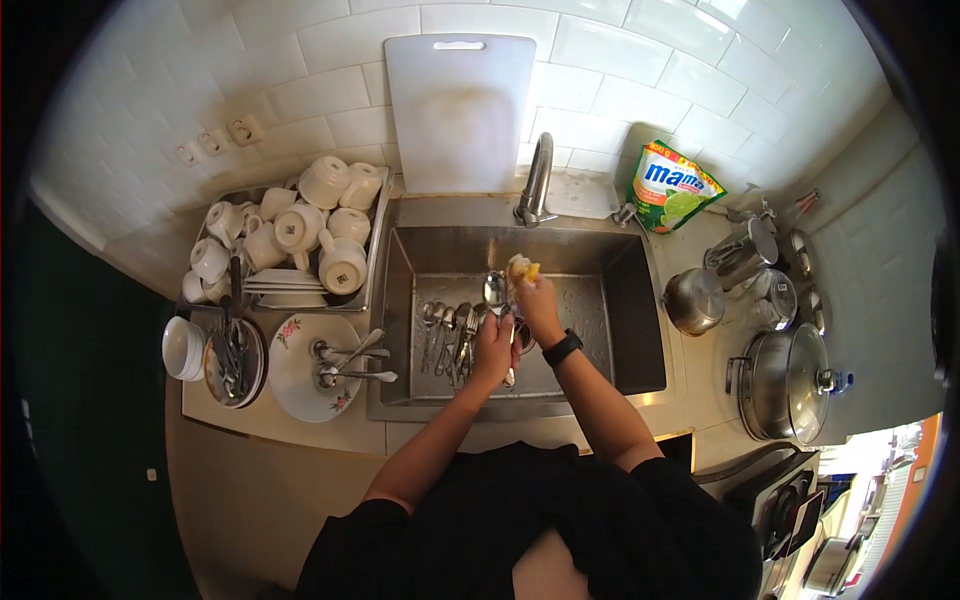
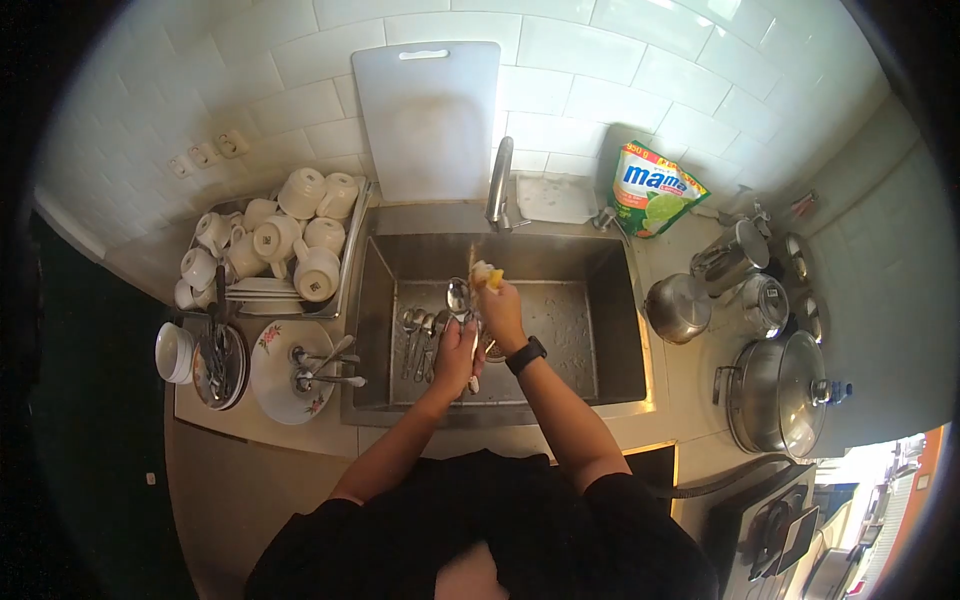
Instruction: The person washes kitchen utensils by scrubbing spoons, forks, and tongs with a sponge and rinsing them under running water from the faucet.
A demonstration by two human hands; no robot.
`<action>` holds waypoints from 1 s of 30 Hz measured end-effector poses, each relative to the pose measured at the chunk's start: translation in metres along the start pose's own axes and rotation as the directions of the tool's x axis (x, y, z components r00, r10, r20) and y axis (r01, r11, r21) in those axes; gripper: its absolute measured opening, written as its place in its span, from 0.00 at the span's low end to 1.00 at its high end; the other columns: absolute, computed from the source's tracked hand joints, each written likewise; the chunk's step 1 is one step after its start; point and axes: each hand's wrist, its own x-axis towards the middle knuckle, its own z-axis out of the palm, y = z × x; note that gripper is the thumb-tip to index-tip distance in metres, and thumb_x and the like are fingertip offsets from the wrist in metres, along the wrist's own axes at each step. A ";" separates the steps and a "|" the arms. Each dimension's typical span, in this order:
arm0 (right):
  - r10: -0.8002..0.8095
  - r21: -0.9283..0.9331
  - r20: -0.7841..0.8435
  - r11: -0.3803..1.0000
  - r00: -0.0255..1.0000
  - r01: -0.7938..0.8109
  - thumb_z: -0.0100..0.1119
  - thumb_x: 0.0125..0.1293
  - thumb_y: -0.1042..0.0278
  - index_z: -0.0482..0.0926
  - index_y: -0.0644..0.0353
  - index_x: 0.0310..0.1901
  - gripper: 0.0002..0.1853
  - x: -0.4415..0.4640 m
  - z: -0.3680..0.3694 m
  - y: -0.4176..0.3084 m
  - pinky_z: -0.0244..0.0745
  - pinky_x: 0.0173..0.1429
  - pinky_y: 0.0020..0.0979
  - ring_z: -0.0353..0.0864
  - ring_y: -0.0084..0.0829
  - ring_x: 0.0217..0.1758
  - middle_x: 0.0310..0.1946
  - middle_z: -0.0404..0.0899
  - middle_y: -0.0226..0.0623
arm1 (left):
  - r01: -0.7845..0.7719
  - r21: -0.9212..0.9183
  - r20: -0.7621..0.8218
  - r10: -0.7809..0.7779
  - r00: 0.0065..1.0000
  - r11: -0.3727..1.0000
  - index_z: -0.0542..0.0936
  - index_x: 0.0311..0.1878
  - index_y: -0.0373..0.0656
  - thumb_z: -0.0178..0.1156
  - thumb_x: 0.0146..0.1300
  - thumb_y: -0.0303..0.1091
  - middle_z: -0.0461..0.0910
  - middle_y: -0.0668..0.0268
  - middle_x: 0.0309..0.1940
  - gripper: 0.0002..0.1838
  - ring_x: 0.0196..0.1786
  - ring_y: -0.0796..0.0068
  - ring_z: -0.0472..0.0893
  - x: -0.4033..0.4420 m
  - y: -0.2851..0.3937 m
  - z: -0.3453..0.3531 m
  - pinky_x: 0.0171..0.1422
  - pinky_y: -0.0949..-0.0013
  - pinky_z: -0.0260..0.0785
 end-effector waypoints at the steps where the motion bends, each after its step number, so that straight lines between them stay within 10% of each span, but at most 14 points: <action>1: 0.092 0.088 -0.022 0.992 0.995 -0.090 0.53 0.57 0.69 0.75 0.64 0.31 0.06 0.001 0.000 0.002 0.65 0.28 0.23 0.68 0.17 0.24 0.22 0.74 0.29 | -0.010 0.048 -0.005 0.011 1.000 0.999 0.63 0.33 0.42 0.43 0.65 0.38 0.65 0.69 0.10 0.10 0.08 0.81 0.63 0.000 0.006 0.003 0.11 0.77 0.53; 4: -0.170 0.353 -0.014 0.921 0.985 0.164 0.53 0.57 0.68 0.75 0.64 0.30 0.07 -0.006 0.015 0.000 0.66 0.28 0.23 0.69 0.17 0.23 0.20 0.73 0.26 | 0.058 0.024 -0.063 -0.056 0.996 0.998 0.62 0.32 0.43 0.43 0.65 0.39 0.65 0.69 0.10 0.10 0.08 0.81 0.63 0.007 0.004 -0.004 0.10 0.77 0.53; 7: -0.207 0.188 0.154 0.966 0.966 0.177 0.53 0.56 0.69 0.75 0.65 0.29 0.07 -0.001 -0.005 -0.008 0.67 0.29 0.25 0.70 0.20 0.23 0.20 0.75 0.28 | 0.084 0.078 0.023 -0.086 0.996 0.993 0.62 0.30 0.44 0.44 0.64 0.39 0.64 0.70 0.10 0.10 0.08 0.81 0.62 0.007 0.003 -0.014 0.10 0.77 0.51; 10: -0.468 -0.397 0.102 0.790 0.878 0.468 0.53 0.55 0.71 0.75 0.67 0.31 0.07 0.010 -0.018 -0.007 0.68 0.30 0.27 0.73 0.23 0.25 0.22 0.76 0.33 | 0.095 0.114 0.076 -0.104 0.992 0.989 0.62 0.30 0.46 0.45 0.64 0.38 0.64 0.71 0.11 0.09 0.08 0.83 0.60 0.003 0.005 -0.015 0.10 0.78 0.50; 17: -0.118 0.258 0.049 0.961 0.992 0.101 0.52 0.58 0.67 0.72 0.64 0.39 0.11 -0.020 0.004 0.011 0.67 0.30 0.27 0.72 0.22 0.28 0.30 0.74 0.31 | 0.037 0.046 0.015 -0.038 0.999 0.998 0.63 0.30 0.46 0.45 0.64 0.37 0.64 0.72 0.12 0.08 0.09 0.84 0.60 0.008 0.012 -0.012 0.10 0.79 0.49; 25: 0.169 0.303 0.055 0.936 0.984 -0.177 0.51 0.60 0.68 0.73 0.62 0.39 0.08 -0.019 -0.014 -0.001 0.66 0.33 0.20 0.71 0.17 0.31 0.29 0.73 0.26 | 0.028 0.162 0.073 -0.040 0.997 0.986 0.65 0.30 0.44 0.44 0.64 0.36 0.65 0.71 0.11 0.09 0.09 0.83 0.61 0.000 0.017 -0.007 0.11 0.78 0.51; 28: 0.023 0.439 -0.033 0.899 0.999 -0.006 0.52 0.58 0.72 0.73 0.62 0.36 0.06 -0.024 -0.002 0.001 0.66 0.32 0.21 0.71 0.18 0.26 0.25 0.73 0.25 | 0.055 0.225 0.110 -0.081 0.991 0.973 0.65 0.30 0.43 0.44 0.63 0.36 0.65 0.70 0.10 0.09 0.09 0.82 0.62 0.004 0.017 -0.011 0.11 0.77 0.53; 30: -0.160 0.075 -0.086 0.983 0.983 0.166 0.54 0.56 0.73 0.74 0.65 0.34 0.05 -0.020 -0.014 -0.004 0.68 0.31 0.25 0.73 0.21 0.26 0.22 0.74 0.29 | 0.073 0.297 0.138 -0.119 0.983 0.952 0.65 0.30 0.42 0.44 0.63 0.36 0.65 0.70 0.10 0.09 0.08 0.81 0.62 0.005 0.016 -0.020 0.11 0.76 0.53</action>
